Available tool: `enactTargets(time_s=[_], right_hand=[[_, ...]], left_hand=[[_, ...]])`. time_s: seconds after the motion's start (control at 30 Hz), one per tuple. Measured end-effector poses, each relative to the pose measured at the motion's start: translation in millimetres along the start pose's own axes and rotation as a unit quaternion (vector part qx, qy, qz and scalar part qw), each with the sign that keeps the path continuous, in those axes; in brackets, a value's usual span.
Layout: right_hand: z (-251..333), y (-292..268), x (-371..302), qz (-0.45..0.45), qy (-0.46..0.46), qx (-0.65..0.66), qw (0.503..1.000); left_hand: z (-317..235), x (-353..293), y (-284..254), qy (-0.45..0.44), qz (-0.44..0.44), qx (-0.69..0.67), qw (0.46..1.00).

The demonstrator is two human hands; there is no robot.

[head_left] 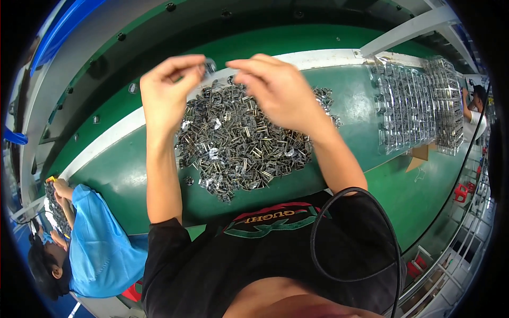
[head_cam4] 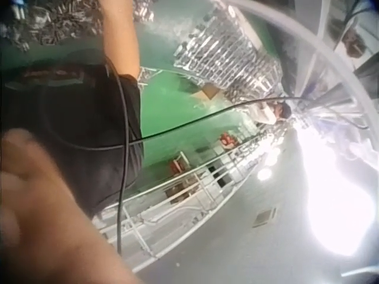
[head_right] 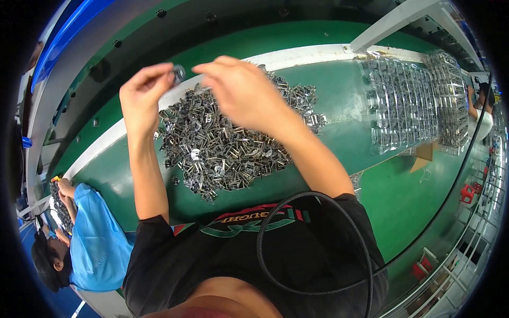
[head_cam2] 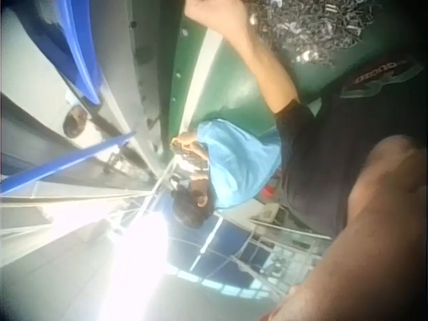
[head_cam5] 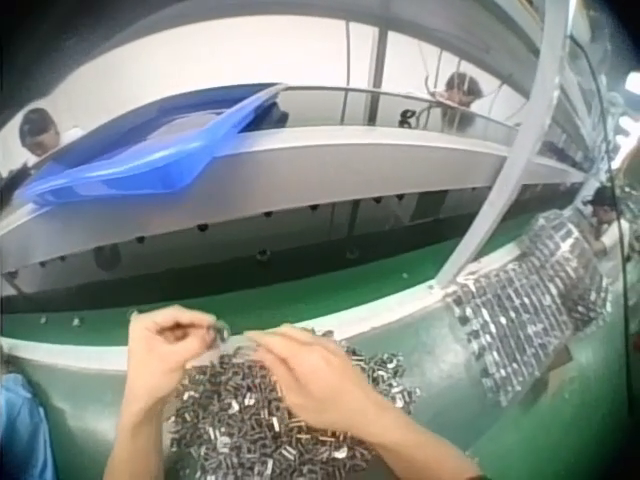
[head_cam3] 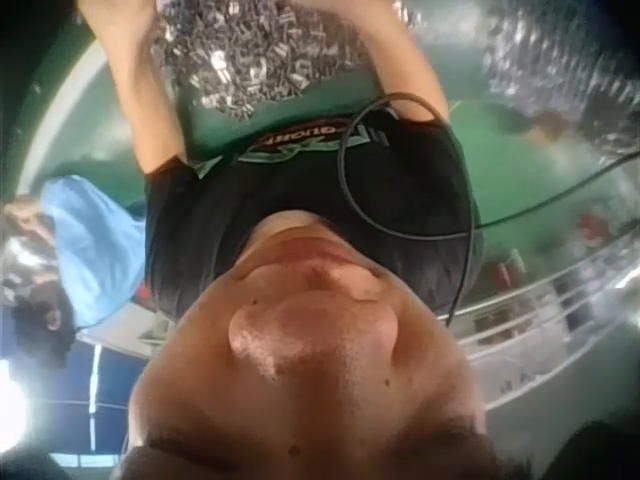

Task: The person assembles metal terminals into a plastic housing by hand.

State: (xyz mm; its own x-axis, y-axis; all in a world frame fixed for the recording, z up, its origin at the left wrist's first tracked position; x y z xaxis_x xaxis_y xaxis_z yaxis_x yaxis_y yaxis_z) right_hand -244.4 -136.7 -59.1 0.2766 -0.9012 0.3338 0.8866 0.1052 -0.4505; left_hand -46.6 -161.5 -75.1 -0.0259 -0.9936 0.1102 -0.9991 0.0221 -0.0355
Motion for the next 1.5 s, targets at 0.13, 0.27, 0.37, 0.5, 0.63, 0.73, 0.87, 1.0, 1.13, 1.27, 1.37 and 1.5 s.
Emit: enactTargets(time_s=[0.13, 0.27, 0.37, 0.5, 0.63, 0.73, 0.87, 1.0, 1.13, 1.27, 1.37, 1.5], right_hand=[[-44, -65, -30, 0.006, 0.074, -0.158, 0.985], [-89, -114, -73, -0.004, 0.142, -0.25, 0.958], [-99, -108, -90, 0.04, 0.175, -0.201, 0.963], [-120, -106, -95, 0.026, 0.233, -0.197, 0.952], [-120, -101, -100, 0.006, 0.22, -0.191, 0.957], [-98, -99, -100, -0.071, 0.056, -0.278, 0.956], [-107, -100, -107, -0.093, 0.062, -0.248, 0.962], [-121, -110, -117, -0.152, 0.123, -0.186, 0.963], [-127, -111, -124, -0.305, 0.215, 0.17, 0.912], [-119, -81, -107, -0.242, 0.212, 0.484, 0.814], [-105, -63, -95, -0.186, 0.183, 0.589, 0.765], [-69, -36, -69, -0.135, 0.207, 0.664, 0.706]], left_hand=[[39, 51, -45, -0.005, -0.077, 0.191, 0.979], [84, 100, -83, 0.05, -0.134, 0.409, 0.901], [109, 130, -95, 0.077, -0.141, 0.447, 0.88], [119, 145, -99, -0.011, -0.167, 0.461, 0.871], [94, 111, -112, 0.018, -0.186, 0.42, 0.888], [80, 67, -138, 0.02, -0.213, 0.574, 0.791], [99, 41, -159, 0.028, -0.12, 0.536, 0.835], [86, 31, -135, 0.034, -0.144, 0.445, 0.883], [59, 29, -107, -0.028, -0.139, 0.118, 0.983], [28, 11, -70, -0.064, -0.065, -0.096, 0.991], [20, 3, -36, -0.073, -0.001, -0.142, 0.987], [7, -5, -2, -0.097, 0.088, -0.276, 0.952]])
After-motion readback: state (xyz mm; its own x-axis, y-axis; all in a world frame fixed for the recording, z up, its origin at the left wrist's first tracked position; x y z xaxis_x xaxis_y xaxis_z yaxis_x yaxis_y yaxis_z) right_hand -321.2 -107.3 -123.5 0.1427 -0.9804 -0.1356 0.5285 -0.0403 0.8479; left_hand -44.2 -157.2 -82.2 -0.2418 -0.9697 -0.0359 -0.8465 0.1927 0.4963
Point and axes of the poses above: each hand's wrist, its own x-axis towards the middle knuckle, its own y-axis out of the palm, z = x × y, the point moved 5 cm from there along x, towards the middle knuckle, and after that the axes turned 1 degree about y, right-handed, at the moved point
